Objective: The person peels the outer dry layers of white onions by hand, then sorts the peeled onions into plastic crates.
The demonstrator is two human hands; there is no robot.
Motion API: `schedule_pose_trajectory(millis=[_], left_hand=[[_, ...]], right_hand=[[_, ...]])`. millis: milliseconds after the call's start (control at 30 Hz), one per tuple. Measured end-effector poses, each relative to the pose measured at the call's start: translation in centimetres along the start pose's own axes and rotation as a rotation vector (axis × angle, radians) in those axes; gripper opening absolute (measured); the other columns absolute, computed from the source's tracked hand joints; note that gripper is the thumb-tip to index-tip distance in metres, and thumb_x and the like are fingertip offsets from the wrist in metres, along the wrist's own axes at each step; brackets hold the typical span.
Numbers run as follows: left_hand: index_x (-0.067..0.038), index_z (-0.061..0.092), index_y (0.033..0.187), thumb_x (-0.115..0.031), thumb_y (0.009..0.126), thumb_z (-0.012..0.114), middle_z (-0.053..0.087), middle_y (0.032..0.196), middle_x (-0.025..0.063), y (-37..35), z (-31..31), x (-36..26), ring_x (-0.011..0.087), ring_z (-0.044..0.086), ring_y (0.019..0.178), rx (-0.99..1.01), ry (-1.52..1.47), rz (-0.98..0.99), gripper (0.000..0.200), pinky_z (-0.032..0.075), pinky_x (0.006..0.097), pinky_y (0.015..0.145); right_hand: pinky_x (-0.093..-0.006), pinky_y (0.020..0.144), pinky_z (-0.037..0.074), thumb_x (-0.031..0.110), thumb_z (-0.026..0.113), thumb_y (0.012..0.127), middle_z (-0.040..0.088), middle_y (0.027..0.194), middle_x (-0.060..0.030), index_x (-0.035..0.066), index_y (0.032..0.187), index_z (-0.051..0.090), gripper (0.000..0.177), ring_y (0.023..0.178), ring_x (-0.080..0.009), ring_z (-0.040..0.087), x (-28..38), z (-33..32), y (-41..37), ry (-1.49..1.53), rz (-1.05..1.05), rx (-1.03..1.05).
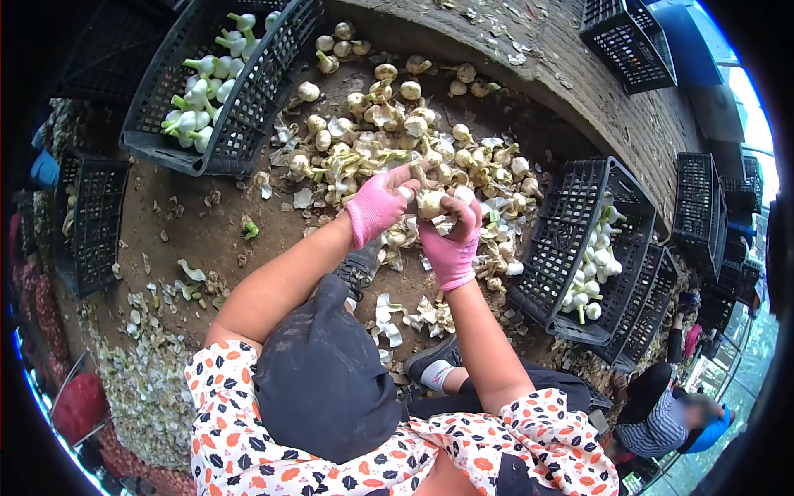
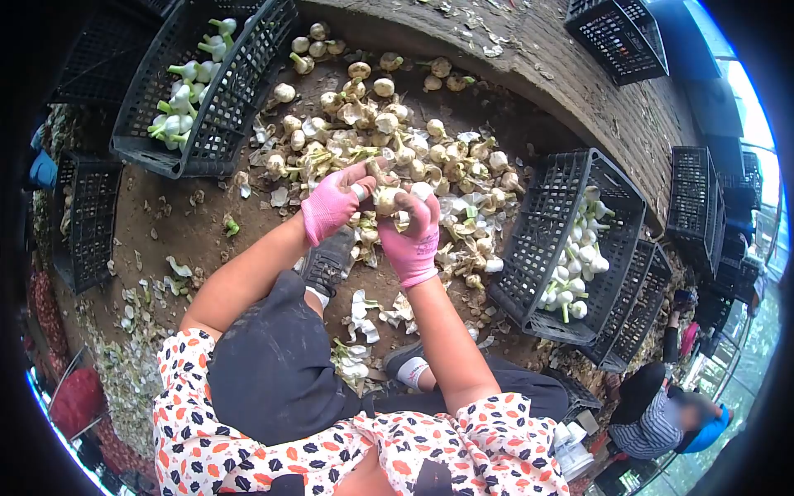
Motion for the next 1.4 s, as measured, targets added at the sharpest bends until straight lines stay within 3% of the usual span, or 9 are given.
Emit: schedule_pose_trajectory(millis=[233,367,667,800,933,1133,1300,1367,1400], left_hand=[[-0.002,0.055,0.112,0.0,0.09,0.047,0.062,0.101,0.0045,-0.8,-1.2,-0.6,0.0126,0.059,0.09,-0.114,0.221,0.231,0.023,0.047,0.0262,0.083],[-0.004,0.058,0.099,0.004,0.078,0.046,0.063,0.089,0.01,-2.4,1.4,-2.0,0.0221,0.062,0.082,0.215,0.813,0.368,0.025,0.049,0.0303,0.077],[-0.005,0.059,0.1,0.006,0.075,0.042,0.059,0.082,-0.0008,-0.6,-2.9,1.8,0.0027,0.05,0.064,0.053,0.353,-0.191,0.033,0.04,0.0176,0.055],[-0.016,0.056,0.123,-0.009,0.079,0.057,0.063,0.112,0.0144,0.3,-6.4,1.1,0.0331,0.061,0.104,-0.122,1.202,-0.349,0.045,0.048,0.0363,0.087],[-0.02,0.043,0.137,-0.014,0.076,0.063,0.039,0.141,0.0145,-1.5,-4.8,-0.1,0.0291,0.041,0.128,-0.035,1.723,-0.133,0.064,0.036,0.04,0.106],[-0.013,0.063,0.111,-0.014,0.081,0.068,0.057,0.123,0.0122,-2.3,-1.1,-0.6,0.024,0.058,0.109,0.221,1.114,0.52,0.031,0.048,0.0343,0.096],[-0.005,0.065,0.102,-0.01,0.086,0.066,0.067,0.097,0.005,-2.0,-4.1,0.2,0.0105,0.064,0.082,-0.153,0.15,0.039,0.016,0.054,0.0231,0.073],[-0.007,0.064,0.104,-0.011,0.086,0.066,0.067,0.089,0.0029,-2.1,-4.6,-0.2,0.0098,0.064,0.077,-0.109,-0.079,0.033,0.018,0.055,0.0225,0.071],[-0.009,0.064,0.104,-0.014,0.088,0.065,0.067,0.091,0.0037,-2.5,-4.4,-0.5,0.011,0.064,0.078,-0.144,-0.212,0.026,0.017,0.054,0.0228,0.07]], right_hand=[[-0.0327,0.066,0.052,0.035,0.049,0.091,0.061,0.099,-0.0084,0.005,0.115,0.051,0.038,0.073,-0.0195,0.061,-0.9,2.6,-0.8,1.394,1.102,0.095],[-0.0266,0.075,0.049,0.046,0.035,0.098,0.062,0.102,-0.007,0.003,0.123,0.051,0.052,0.084,-0.0144,0.059,-2.6,2.1,0.6,0.451,0.599,0.164],[-0.0222,0.041,0.047,0.068,0.047,0.084,0.041,0.143,-0.0027,0.012,0.143,0.03,0.083,0.067,-0.0113,0.062,-0.6,3.6,-2.0,1.228,1.155,0.364],[-0.0242,0.04,0.046,0.068,0.05,0.083,0.06,0.102,-0.0128,0.011,0.143,0.029,0.085,0.048,-0.0147,0.055,1.2,3.6,-3.2,1.247,1.112,0.546],[-0.0253,0.053,0.05,0.049,0.038,0.097,0.062,0.09,-0.0115,0.005,0.139,0.033,0.061,0.067,-0.0165,0.062,-0.9,3.0,-1.9,0.927,1.038,0.36],[-0.021,0.054,0.049,0.021,0.037,0.101,0.063,0.096,-0.0087,0.006,0.14,0.035,0.042,0.071,-0.0116,0.062,-4.1,4.2,-2.3,0.767,0.987,-0.14],[-0.0201,0.055,0.049,0.014,0.037,0.101,0.063,0.104,-0.0102,0.006,0.138,0.037,0.038,0.072,-0.0112,0.061,-2.2,4.5,-1.3,0.913,1.128,-0.136],[-0.0215,0.055,0.052,0.015,0.039,0.1,0.063,0.098,-0.0105,0.007,0.13,0.045,0.032,0.074,-0.0126,0.061,-3.0,5.1,-2.0,1.22,1.34,-0.205],[-0.0211,0.047,0.049,0.012,0.039,0.099,0.062,0.08,-0.0069,0.004,0.123,0.049,0.027,0.065,-0.0093,0.059,-3.9,5.5,-2.9,2.175,0.994,0.163]])
Point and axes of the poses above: each hand's wrist, its own y-axis towards the middle knuckle, its own z-axis out of the palm, x = y × z, the point moved 5 cm from there along y, towards the middle knuckle
